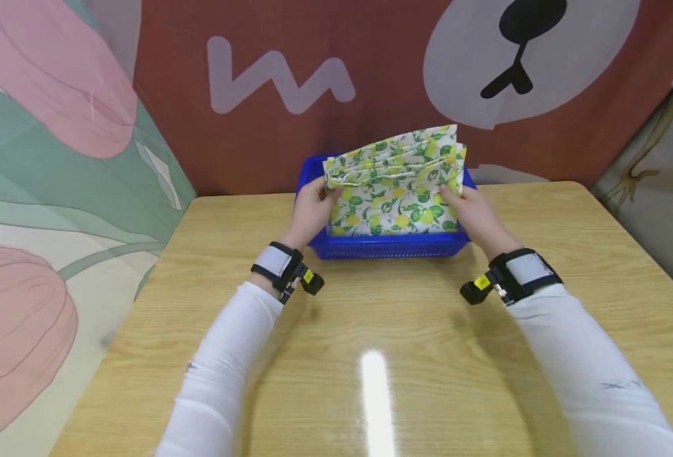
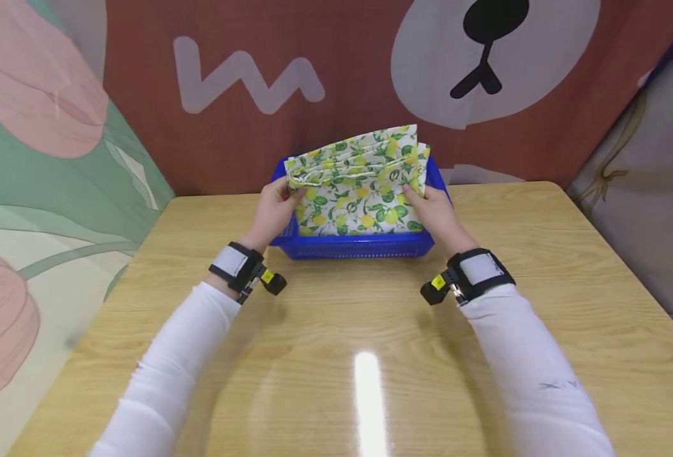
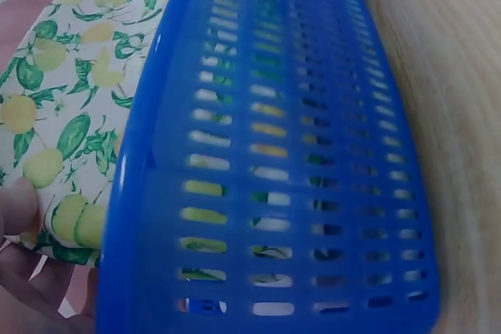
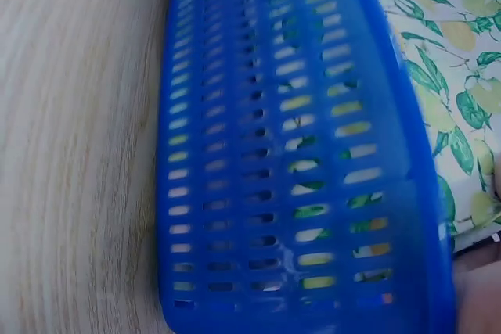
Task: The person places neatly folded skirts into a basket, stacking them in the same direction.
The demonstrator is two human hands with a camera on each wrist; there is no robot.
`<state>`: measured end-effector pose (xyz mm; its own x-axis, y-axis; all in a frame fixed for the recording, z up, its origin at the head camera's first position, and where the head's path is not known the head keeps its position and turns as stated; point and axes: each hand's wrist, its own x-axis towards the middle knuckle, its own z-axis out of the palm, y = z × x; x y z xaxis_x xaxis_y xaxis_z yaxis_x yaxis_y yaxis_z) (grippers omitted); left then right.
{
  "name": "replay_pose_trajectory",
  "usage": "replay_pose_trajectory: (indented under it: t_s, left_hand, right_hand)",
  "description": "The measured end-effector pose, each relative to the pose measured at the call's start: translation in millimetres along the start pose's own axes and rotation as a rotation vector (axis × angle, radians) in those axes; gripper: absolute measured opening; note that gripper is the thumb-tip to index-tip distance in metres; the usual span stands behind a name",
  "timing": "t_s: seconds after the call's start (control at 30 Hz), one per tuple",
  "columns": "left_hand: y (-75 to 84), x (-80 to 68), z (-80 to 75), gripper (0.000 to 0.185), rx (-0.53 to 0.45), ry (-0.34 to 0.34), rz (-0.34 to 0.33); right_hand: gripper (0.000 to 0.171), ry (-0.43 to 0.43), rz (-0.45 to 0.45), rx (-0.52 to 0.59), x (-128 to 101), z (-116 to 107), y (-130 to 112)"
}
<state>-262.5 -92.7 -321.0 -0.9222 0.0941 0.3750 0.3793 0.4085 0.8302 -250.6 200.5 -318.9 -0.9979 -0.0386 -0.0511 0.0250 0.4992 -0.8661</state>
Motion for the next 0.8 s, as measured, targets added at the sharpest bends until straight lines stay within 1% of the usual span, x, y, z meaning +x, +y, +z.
replay_pose_trajectory:
  t_s: [0.07,0.2,0.3,0.33,0.47,0.6,0.7,0.8]
  left_hand:
    - [-1.0,5.0,-0.5,0.028,0.045,-0.019,-0.018]
    - [-2.6,15.4,0.8,0.028,0.235,-0.074,-0.025]
    - [-4.5,21.8,4.4,0.023,0.368,-0.114,-0.03]
    - [-5.4,23.6,5.8,0.021,0.391,-0.125,-0.034]
    - [-12.1,29.1,12.0,0.02,0.435,-0.145,-0.075]
    - [-21.8,31.5,15.3,0.022,0.447,-0.143,-0.144]
    - [-26.2,32.0,16.0,0.028,0.444,-0.156,-0.189]
    - [-27.2,32.6,16.0,0.035,0.453,-0.177,-0.221]
  right_hand:
    - [0.08,-0.01,0.015,0.006,7.5,2.1,-0.2]
    - [0.071,-0.018,0.029,0.007,19.7,7.5,-0.8]
    - [0.065,-0.024,0.028,-0.045,26.8,11.9,-1.2]
    - [0.064,-0.026,0.031,-0.066,28.6,13.3,-1.4]
    - [0.056,-0.03,0.016,-0.169,33.1,17.0,-0.9]
    - [0.045,-0.087,0.003,-0.267,35.1,18.4,0.9]
    - [0.049,-0.159,0.024,-0.304,35.5,18.0,1.7]
    - [0.062,-0.19,0.062,-0.304,35.6,17.7,0.7]
